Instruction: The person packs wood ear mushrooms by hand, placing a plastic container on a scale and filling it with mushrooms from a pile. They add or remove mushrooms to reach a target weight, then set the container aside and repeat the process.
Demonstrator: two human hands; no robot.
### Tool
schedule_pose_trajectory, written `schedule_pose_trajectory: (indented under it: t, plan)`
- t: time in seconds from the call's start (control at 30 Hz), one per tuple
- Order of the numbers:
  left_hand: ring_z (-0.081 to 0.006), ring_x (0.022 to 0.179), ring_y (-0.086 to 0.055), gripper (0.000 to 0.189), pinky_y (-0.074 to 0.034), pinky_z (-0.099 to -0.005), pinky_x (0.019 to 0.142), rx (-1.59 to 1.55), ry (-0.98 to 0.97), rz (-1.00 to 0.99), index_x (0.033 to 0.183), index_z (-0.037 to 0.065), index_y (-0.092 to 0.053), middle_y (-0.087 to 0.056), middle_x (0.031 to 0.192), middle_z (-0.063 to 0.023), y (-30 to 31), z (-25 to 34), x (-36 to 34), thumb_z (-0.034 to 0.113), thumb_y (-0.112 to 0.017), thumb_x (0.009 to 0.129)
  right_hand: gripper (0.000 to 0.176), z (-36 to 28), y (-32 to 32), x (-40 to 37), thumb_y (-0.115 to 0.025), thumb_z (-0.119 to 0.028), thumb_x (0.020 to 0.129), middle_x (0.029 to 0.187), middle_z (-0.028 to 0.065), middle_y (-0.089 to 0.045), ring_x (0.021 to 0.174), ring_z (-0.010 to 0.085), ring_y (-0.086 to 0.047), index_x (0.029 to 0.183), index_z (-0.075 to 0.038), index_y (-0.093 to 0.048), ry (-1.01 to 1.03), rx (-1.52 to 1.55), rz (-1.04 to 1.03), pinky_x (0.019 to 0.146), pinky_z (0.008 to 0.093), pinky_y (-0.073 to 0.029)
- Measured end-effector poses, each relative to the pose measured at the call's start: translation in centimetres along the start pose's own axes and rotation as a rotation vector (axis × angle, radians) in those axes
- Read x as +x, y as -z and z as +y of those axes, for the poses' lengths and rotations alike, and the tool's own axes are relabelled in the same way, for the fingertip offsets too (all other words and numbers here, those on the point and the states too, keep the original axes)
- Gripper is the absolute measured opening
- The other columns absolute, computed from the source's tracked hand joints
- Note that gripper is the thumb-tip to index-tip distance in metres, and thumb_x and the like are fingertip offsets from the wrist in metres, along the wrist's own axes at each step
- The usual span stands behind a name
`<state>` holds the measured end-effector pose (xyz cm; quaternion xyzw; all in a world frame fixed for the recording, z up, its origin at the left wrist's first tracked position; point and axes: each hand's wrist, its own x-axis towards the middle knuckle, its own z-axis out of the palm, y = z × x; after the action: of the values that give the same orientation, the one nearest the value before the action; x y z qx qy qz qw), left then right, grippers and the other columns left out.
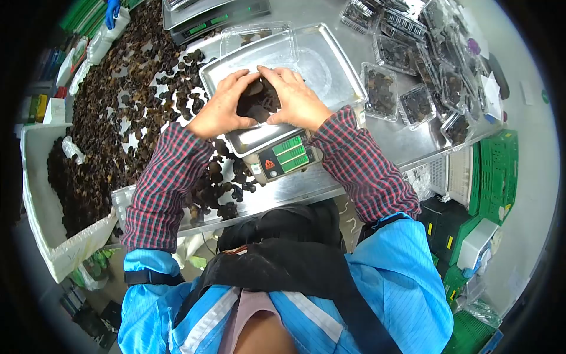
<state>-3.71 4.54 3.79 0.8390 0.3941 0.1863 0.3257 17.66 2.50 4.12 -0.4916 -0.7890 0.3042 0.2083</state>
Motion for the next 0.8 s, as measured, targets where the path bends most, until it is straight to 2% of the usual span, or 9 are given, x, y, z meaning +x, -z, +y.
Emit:
schedule_pose_trajectory:
  t: [0.13, 0.17, 0.27, 0.3, 0.4, 0.47, 0.57, 0.63, 0.8]
  plan:
    - [-0.0401, 0.134, -0.032, 0.085, -0.03, -0.0444, 0.111, 0.006, 0.061, 0.075, 0.139, 0.009, -0.042, -0.033, 0.144, -0.0229, 1.5, 0.6, -2.3, 0.016, -0.082, 0.064, 0.081, -0.3, 2.1, -1.2, -0.08, -0.017, 0.066, 0.13, 0.0165, -0.048, 0.12, 0.0355, -0.048, 0.138, -0.011, -0.044, 0.063, 0.005, 0.089, 0.101, 0.0422, -0.042]
    - [-0.0377, 0.133, -0.035, 0.083, -0.03, -0.0431, 0.111, -0.019, 0.057, 0.114, 0.138, 0.009, -0.044, -0.036, 0.142, -0.0221, 1.7, -0.2, -3.1, 0.017, -0.082, 0.065, 0.065, -0.4, 2.5, -1.7, -0.077, -0.021, 0.072, 0.126, 0.0143, -0.052, 0.115, 0.033, -0.053, 0.131, -0.011, -0.052, 0.099, 0.051, 0.161, 0.097, 0.0396, -0.046]
    - [-0.0307, 0.126, -0.046, 0.069, -0.039, -0.038, 0.105, -0.066, 0.115, 0.262, 0.131, 0.009, -0.052, -0.048, 0.134, -0.0169, 2.5, -2.3, -5.8, 0.014, -0.08, 0.068, 0.054, -0.8, 3.7, -3.1, -0.074, -0.02, 0.076, 0.124, 0.0108, -0.054, 0.112, 0.029, -0.056, 0.127, -0.012, -0.057, 0.032, 0.143, 0.244, 0.092, 0.0364, -0.049]
    - [-0.0271, 0.124, -0.047, 0.064, -0.041, -0.0373, 0.101, -0.073, 0.147, 0.263, 0.131, 0.011, -0.052, -0.047, 0.134, -0.0136, 3.1, -2.5, -6.9, 0.011, -0.077, 0.073, 0.049, -1.3, 4.1, -3.6, -0.073, -0.021, 0.079, 0.124, 0.0076, -0.055, 0.11, 0.024, -0.056, 0.126, -0.014, -0.059, 0.019, 0.191, 0.282, 0.089, 0.0343, -0.05]
    - [-0.0207, 0.117, -0.052, 0.047, -0.046, -0.0359, 0.096, -0.225, 0.277, 0.292, 0.127, 0.011, -0.056, -0.05, 0.128, -0.0069, 3.9, -3.5, -10.0, 0.004, -0.069, 0.082, 0.043, -1.0, 5.4, -5.2, -0.074, -0.017, 0.08, 0.12, 0.0056, -0.058, 0.104, 0.0186, -0.059, 0.12, -0.009, -0.063, -0.002, 0.221, 0.47, 0.084, 0.0305, -0.052]
    - [-0.0197, 0.116, -0.051, 0.047, -0.044, -0.0361, 0.094, -0.341, 0.298, 0.342, 0.122, 0.01, -0.06, -0.055, 0.121, -0.006, 4.2, -3.9, -11.8, 0.009, -0.074, 0.077, 0.037, -0.7, 5.9, -6.8, -0.072, -0.011, 0.08, 0.114, 0.0048, -0.062, 0.098, 0.0142, -0.06, 0.116, -0.006, -0.066, -0.058, 0.261, 0.551, 0.082, 0.0277, -0.052]
    - [-0.0224, 0.117, -0.051, 0.043, -0.052, -0.0349, 0.089, -0.343, 0.337, 0.336, 0.121, 0.007, -0.061, -0.053, 0.119, -0.0081, 4.7, -4.7, -13.4, 0.007, -0.072, 0.08, 0.037, -0.6, 5.9, -9.2, -0.072, -0.009, 0.08, 0.11, 0.0043, -0.065, 0.094, 0.0119, -0.06, 0.115, -0.004, -0.066, -0.175, 0.262, 0.604, 0.082, 0.0261, -0.05]
    - [-0.0234, 0.117, -0.052, 0.042, -0.056, -0.0325, 0.084, -0.339, 0.341, 0.342, 0.123, 0.004, -0.059, -0.053, 0.119, -0.0095, 4.6, -4.8, -14.3, 0.006, -0.07, 0.082, 0.035, -0.3, 5.3, -10.4, -0.072, -0.009, 0.08, 0.107, 0.0032, -0.067, 0.09, 0.0094, -0.059, 0.114, -0.003, -0.066, -0.301, 0.398, 0.67, 0.082, 0.0246, -0.049]
    - [-0.0195, 0.109, -0.055, 0.037, -0.056, -0.0297, 0.081, -0.391, 0.337, 0.315, 0.119, 0.004, -0.062, -0.055, 0.116, -0.0106, 4.4, -4.5, -14.6, 0.006, -0.07, 0.083, 0.032, -0.5, 4.1, -11.9, -0.07, -0.008, 0.081, 0.104, 0.002, -0.068, 0.086, 0.0071, -0.059, 0.113, -0.002, -0.067, -0.367, 0.403, 0.65, 0.082, 0.0243, -0.049]
